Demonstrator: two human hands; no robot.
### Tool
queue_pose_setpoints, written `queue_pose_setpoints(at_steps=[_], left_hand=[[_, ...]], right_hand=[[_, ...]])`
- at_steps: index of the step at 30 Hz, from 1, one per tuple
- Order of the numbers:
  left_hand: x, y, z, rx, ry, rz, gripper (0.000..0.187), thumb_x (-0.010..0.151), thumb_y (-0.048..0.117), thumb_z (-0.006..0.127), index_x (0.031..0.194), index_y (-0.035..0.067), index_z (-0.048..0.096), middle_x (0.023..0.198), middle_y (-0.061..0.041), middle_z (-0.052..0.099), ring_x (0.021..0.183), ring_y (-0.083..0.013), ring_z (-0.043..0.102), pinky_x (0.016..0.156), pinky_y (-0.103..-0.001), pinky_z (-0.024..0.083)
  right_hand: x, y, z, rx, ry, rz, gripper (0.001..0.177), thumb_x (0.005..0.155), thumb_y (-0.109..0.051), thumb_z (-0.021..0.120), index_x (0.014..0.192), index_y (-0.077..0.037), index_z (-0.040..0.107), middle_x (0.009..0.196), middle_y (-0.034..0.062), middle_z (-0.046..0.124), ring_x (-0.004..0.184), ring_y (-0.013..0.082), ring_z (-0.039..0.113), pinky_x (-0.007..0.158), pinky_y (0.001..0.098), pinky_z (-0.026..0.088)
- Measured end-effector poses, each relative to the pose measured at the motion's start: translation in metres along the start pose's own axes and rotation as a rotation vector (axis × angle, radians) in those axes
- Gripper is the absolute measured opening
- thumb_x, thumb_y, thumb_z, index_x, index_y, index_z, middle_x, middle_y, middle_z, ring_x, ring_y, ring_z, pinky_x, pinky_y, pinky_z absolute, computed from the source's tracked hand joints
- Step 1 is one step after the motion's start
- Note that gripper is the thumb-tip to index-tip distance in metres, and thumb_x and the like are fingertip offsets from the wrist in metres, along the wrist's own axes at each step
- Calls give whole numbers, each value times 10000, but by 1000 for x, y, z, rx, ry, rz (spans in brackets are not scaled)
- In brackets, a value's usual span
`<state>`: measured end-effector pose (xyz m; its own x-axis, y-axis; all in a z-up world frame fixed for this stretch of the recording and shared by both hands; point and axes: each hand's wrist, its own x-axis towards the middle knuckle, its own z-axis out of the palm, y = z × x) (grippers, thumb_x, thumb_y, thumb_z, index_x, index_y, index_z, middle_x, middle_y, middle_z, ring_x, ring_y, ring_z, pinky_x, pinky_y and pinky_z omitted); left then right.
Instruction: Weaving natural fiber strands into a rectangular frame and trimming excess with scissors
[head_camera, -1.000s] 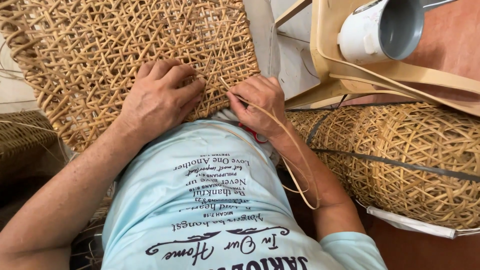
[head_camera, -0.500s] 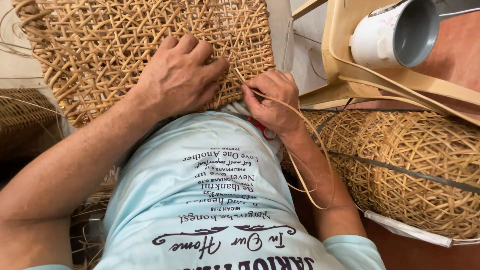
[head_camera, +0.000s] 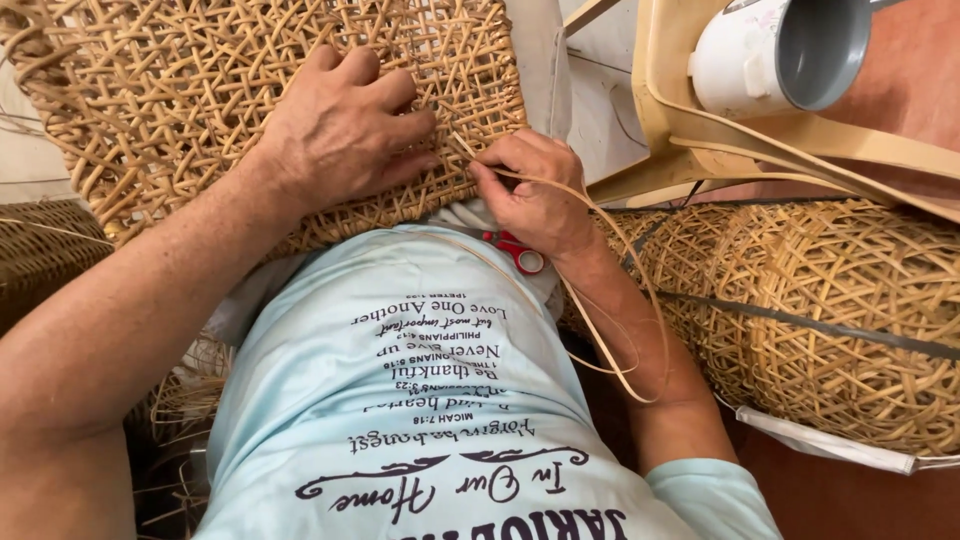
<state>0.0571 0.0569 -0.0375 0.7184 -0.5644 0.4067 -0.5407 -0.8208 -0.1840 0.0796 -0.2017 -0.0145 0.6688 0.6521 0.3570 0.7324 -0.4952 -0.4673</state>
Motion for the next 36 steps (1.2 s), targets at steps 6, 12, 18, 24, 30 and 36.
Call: queue_pose_setpoints(at_steps=[6, 12, 18, 24, 30, 36], left_hand=[[-2, 0, -3, 5, 69, 15, 379, 1062, 687, 637, 1006, 312, 644, 933, 65, 578, 829, -194, 568, 743, -367, 476], [-7, -1, -1, -49, 74, -15, 356, 1057, 665, 626, 1112, 314, 658, 959, 50, 576, 866, -214, 567, 707, -372, 456], [-7, 0, -3, -51, 90, -24, 363, 1048, 655, 648, 1116, 298, 654, 965, 35, 573, 866, -217, 558, 694, -369, 455], [-8, 1, -2, -55, 78, -50, 370, 1045, 660, 634, 1110, 296, 651, 983, 32, 587, 903, -230, 560, 713, -386, 467], [-10, 1, -1, -121, 81, -76, 385, 1059, 670, 619, 1106, 296, 698, 1018, 19, 602, 917, -234, 563, 747, -398, 472], [-14, 0, -2, -279, 40, -150, 493, 966, 654, 705, 1197, 220, 661, 1029, -11, 650, 958, -272, 592, 825, -426, 466]], right_hand=[[1, 1, 2, 9, -23, -5, 81, 892, -68, 799, 877, -108, 730, 828, 25, 722, 747, 227, 662, 661, 375, 484], [0, -4, 2, 51, 48, 41, 143, 916, -48, 756, 845, -100, 643, 785, 22, 667, 700, 223, 614, 658, 376, 474], [6, -9, 1, -44, 124, -86, 101, 918, -26, 746, 884, -87, 674, 828, 29, 702, 724, 220, 644, 670, 380, 501], [10, -7, 7, -161, 69, -64, 145, 883, -81, 759, 842, -151, 638, 796, -8, 672, 721, 202, 629, 612, 367, 415], [3, 9, 5, -99, 34, -70, 131, 909, -39, 717, 841, -107, 629, 757, 24, 653, 658, 170, 593, 590, 340, 506], [7, 0, -10, 117, 7, 115, 122, 913, -46, 708, 834, -107, 638, 776, 15, 653, 673, 155, 584, 603, 315, 456]])
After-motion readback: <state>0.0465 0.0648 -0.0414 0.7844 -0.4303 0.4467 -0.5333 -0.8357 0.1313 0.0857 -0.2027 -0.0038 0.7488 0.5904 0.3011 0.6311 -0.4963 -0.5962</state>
